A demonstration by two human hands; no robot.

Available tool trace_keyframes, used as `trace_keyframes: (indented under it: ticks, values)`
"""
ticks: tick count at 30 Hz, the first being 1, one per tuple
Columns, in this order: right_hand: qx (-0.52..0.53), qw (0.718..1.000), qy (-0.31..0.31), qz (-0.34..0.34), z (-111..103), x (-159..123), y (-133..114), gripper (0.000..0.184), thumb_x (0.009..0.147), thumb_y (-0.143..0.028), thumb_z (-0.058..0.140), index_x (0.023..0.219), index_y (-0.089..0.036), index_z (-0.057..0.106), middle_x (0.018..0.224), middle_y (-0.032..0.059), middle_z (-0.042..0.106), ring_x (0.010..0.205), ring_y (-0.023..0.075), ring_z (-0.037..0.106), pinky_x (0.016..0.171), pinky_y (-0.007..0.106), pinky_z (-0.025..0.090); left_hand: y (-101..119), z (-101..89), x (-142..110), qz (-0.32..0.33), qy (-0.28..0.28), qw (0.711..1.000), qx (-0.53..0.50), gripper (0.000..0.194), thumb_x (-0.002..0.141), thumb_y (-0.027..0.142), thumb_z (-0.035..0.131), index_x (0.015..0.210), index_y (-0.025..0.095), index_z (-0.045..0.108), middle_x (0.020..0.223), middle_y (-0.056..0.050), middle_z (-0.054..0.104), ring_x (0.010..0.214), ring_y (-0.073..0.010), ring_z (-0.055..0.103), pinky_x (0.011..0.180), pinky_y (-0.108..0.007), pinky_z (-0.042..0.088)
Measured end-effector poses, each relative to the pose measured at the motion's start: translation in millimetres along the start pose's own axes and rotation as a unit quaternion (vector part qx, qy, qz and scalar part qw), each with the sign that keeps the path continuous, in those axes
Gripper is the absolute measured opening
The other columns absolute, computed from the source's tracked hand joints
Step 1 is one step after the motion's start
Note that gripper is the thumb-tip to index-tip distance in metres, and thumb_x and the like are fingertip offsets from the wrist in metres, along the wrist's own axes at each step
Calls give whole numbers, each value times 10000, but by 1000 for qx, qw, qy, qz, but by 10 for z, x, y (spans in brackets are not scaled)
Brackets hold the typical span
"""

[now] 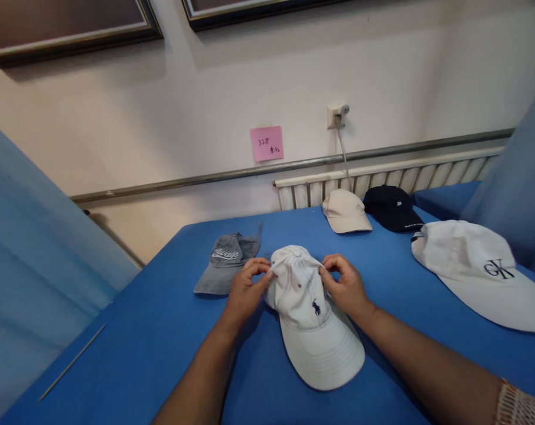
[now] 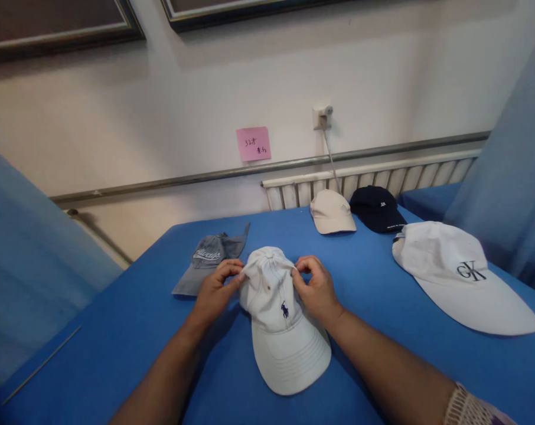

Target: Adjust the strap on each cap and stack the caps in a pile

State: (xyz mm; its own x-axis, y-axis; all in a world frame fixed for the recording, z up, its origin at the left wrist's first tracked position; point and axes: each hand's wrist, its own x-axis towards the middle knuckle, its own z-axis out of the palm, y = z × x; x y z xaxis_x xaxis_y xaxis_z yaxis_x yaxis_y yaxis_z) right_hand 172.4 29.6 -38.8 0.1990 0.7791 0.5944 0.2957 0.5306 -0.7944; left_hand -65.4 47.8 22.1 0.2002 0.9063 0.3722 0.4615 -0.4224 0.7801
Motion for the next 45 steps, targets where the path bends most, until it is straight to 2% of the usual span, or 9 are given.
trace_keyframes:
  ticks: [5, 10, 12, 16, 22, 26, 30, 37, 45]
  values:
    - [-14, 999, -5, -37, -68, 33, -27, 48, 840, -206, 586, 803, -220, 560, 872, 34, 609, 825, 182, 578, 756, 333, 479, -106, -9, 47, -89, 31, 983, -156, 240, 758, 384, 666, 654, 168, 654, 992, -88, 662, 960, -215, 604, 869, -321, 468]
    - [-23, 999, -3, -36, -90, 44, 4, 60, 854, -236, 584, 800, -219, 563, 861, 33, 611, 802, 178, 576, 739, 328, 483, -213, 120, 48, -124, 83, 976, -157, 234, 717, 388, 696, 819, 178, 708, 974, -69, 700, 927, -198, 627, 871, -307, 467]
    - [-25, 999, 12, -25, -117, 81, 16, 82, 859, -260, 582, 792, -218, 563, 858, 36, 612, 803, 179, 579, 736, 326, 488, -254, 158, 44, -124, 81, 979, -141, 262, 706, 395, 699, 849, 176, 707, 973, -72, 708, 921, -203, 635, 868, -311, 473]
    - [-52, 998, 33, 1, -306, 235, 64, 125, 847, -311, 594, 769, -214, 579, 857, 40, 623, 821, 189, 589, 753, 331, 490, -318, 272, 12, -128, 20, 988, -83, 268, 721, 393, 660, 854, 163, 695, 910, -76, 719, 864, -216, 648, 836, -338, 496]
    - [-145, 987, 69, 28, -933, 483, 311, 207, 817, -410, 596, 766, -210, 602, 830, 37, 644, 776, 196, 583, 762, 345, 470, -340, 472, -84, -68, -130, 989, 4, 156, 783, 293, 578, 855, 183, 662, 956, -61, 711, 914, -214, 648, 875, -359, 495]
    - [-207, 972, 91, 58, -1368, 599, 528, 253, 787, -458, 596, 753, -207, 599, 798, 43, 648, 724, 197, 577, 717, 334, 457, -325, 472, -94, -21, -173, 984, 42, 116, 806, 262, 559, 831, 195, 650, 990, -55, 692, 945, -202, 631, 901, -346, 483]
    - [-259, 955, 107, 101, -1677, 725, 678, 268, 765, -474, 592, 760, -206, 613, 775, 43, 659, 693, 199, 577, 686, 326, 437, -287, 437, -79, -1, -192, 980, 51, 113, 814, 237, 541, 838, 193, 643, 976, -55, 680, 938, -199, 624, 897, -344, 480]
    - [-319, 931, 125, 122, -1868, 819, 766, 274, 759, -468, 568, 741, -200, 621, 739, 38, 664, 682, 200, 574, 662, 327, 414, -238, 418, -63, 21, -211, 975, 70, 105, 816, 223, 537, 825, 195, 638, 1010, -63, 674, 978, -211, 620, 923, -362, 467]
    - [-349, 924, 88, 127, -1975, 891, 779, 251, 749, -443, 546, 729, -205, 623, 730, 39, 662, 691, 202, 581, 638, 319, 400, -296, 415, -49, 35, -215, 974, 63, 114, 822, 224, 540, 853, 203, 647, 1043, -66, 671, 997, -213, 616, 935, -381, 463]
